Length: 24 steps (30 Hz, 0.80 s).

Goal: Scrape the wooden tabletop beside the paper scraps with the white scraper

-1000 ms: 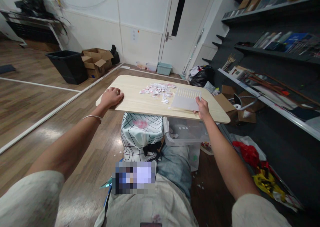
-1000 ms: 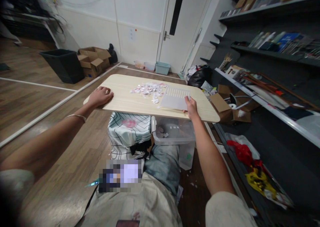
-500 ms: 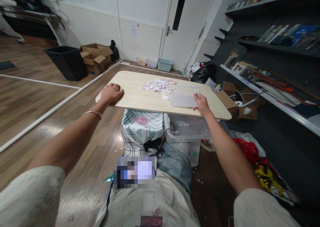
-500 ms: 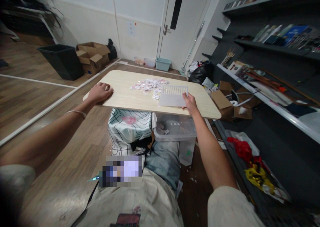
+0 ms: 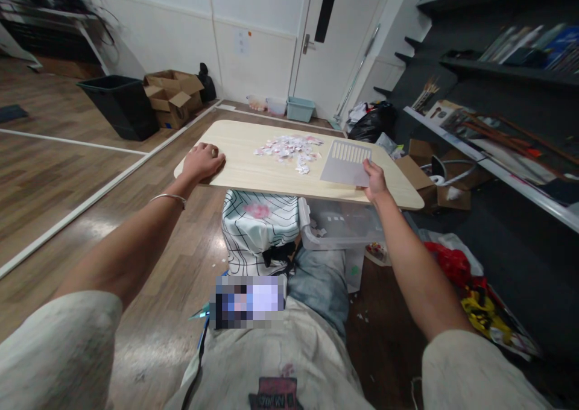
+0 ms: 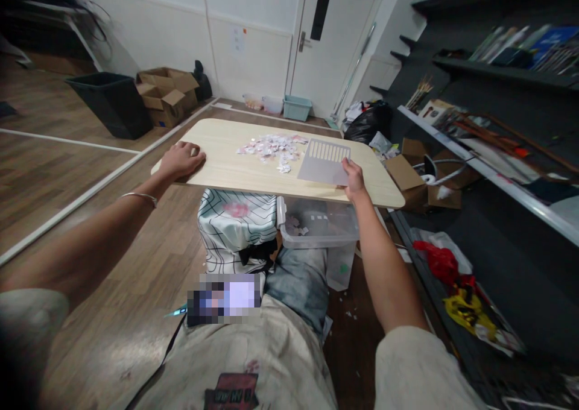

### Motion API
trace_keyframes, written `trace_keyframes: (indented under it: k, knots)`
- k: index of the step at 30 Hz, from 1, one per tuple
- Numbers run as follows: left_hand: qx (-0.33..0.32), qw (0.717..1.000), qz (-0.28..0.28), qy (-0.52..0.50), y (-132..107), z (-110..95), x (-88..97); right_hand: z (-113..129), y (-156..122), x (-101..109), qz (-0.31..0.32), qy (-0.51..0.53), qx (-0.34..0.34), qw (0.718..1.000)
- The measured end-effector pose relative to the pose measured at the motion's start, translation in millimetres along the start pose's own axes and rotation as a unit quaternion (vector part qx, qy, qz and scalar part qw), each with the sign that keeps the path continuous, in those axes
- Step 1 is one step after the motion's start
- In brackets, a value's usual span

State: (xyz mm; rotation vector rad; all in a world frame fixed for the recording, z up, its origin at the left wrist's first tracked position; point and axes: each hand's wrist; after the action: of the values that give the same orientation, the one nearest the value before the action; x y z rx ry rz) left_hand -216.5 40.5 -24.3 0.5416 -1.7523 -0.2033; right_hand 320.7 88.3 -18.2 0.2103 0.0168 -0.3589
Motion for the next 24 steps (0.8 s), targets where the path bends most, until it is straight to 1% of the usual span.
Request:
trace_keyframes:
  k: [5, 9, 16, 24]
  knots:
    - [-0.001, 1.0, 0.006, 0.004, 1.9, 0.8, 0.2, -0.6, 0.7, 2.2, -0.007, -0.016, -0.025, 1.0]
    - [-0.004, 1.0, -0.002, 0.001, 1.7, 1.2, 0.1, -0.2, 0.6, 2.7, -0.005, -0.017, -0.013, 1.0]
    - [-0.004, 1.0, -0.001, 0.006, 0.4, 1.0, 0.8, -0.3, 0.8, 0.8, -0.002, -0.007, -0.012, 1.0]
    - [-0.005, 1.0, -0.004, 0.01, 1.0, 2.1, -0.2, -4.9, 3.3, -0.5, -0.008, -0.007, -0.005, 1.0]
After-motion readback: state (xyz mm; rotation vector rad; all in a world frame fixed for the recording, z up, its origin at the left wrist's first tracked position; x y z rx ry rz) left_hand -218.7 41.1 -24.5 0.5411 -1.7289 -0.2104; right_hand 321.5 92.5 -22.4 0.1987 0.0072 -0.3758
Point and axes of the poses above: each hand's wrist, its own y-axis towards the middle knuckle, its own x-axis out of the back of the hand, z = x × y, and after that the axes turned 12 degrees about -z, right-handed
